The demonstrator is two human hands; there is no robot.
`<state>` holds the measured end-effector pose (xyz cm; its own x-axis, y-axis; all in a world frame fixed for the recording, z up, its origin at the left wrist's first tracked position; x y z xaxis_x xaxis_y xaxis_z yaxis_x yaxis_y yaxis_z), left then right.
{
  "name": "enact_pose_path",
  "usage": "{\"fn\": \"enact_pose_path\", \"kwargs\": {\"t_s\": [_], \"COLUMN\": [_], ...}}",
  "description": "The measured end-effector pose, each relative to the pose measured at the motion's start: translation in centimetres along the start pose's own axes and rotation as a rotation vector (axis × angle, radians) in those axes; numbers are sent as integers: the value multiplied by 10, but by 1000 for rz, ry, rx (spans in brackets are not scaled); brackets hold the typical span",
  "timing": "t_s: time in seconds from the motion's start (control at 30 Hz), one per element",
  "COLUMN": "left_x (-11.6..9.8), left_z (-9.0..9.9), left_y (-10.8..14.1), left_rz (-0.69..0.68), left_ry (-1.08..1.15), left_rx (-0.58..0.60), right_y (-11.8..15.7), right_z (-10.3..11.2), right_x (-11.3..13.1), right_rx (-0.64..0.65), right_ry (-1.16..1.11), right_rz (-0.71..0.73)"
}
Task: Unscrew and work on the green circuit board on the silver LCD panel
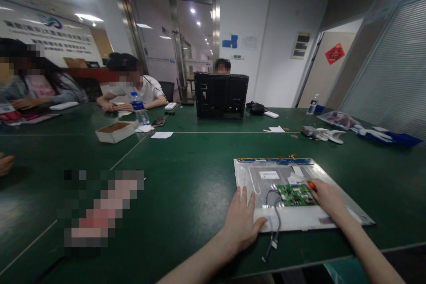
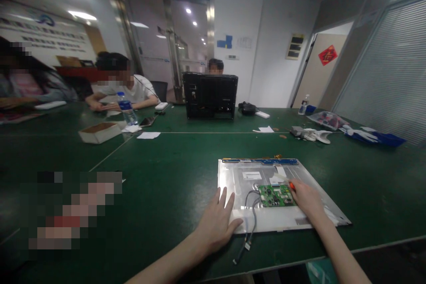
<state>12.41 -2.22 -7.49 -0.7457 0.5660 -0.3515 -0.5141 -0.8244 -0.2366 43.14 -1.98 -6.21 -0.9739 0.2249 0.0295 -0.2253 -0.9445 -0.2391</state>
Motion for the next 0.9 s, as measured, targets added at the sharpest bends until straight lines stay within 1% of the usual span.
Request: {"fn": "enact_pose_path", "kwargs": {"t_s": [0.2,0.37,0.47,0.57,0.73,0.8,0.9], "left_x": [-12,-27,-37,-48,-64,-67,-71], "left_z": [-15,-23,-28,-34,-42,-44,-45], "left_y": [-18,-32,-41,-51,-69,-74,-78], "left_rz": [-23,-38,-18,-4,5,4,-1], "left_ry": [8,59,93,92,87,96,108], "left_rx": [3,-9,-3,30,47,49,54], "right_y": [-23,-47,-58,-66,-64,-62,-62], "right_z": [-2,5,9,10,1,-2,-5], "right_x": [-20,-37,-42,-34,-7,-2,-4], "right_rx": [49,50,46,67,151,166,161], "right_ry": [91,142,133,69,-92,-124,-133], "right_rz": [-51,-139,-153,-72,141,175,180]}}
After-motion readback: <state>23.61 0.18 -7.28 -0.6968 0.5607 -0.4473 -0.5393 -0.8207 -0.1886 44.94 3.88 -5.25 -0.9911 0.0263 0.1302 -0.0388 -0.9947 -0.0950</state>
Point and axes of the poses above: each hand's wrist, its own y-axis away from the middle knuckle, its own z-axis out of the back of the hand, x = y × z, the point moved 4 cm from there along -y, towards the middle knuckle, and after that the axes turned 12 degrees about -x, right-handed, at the moved point
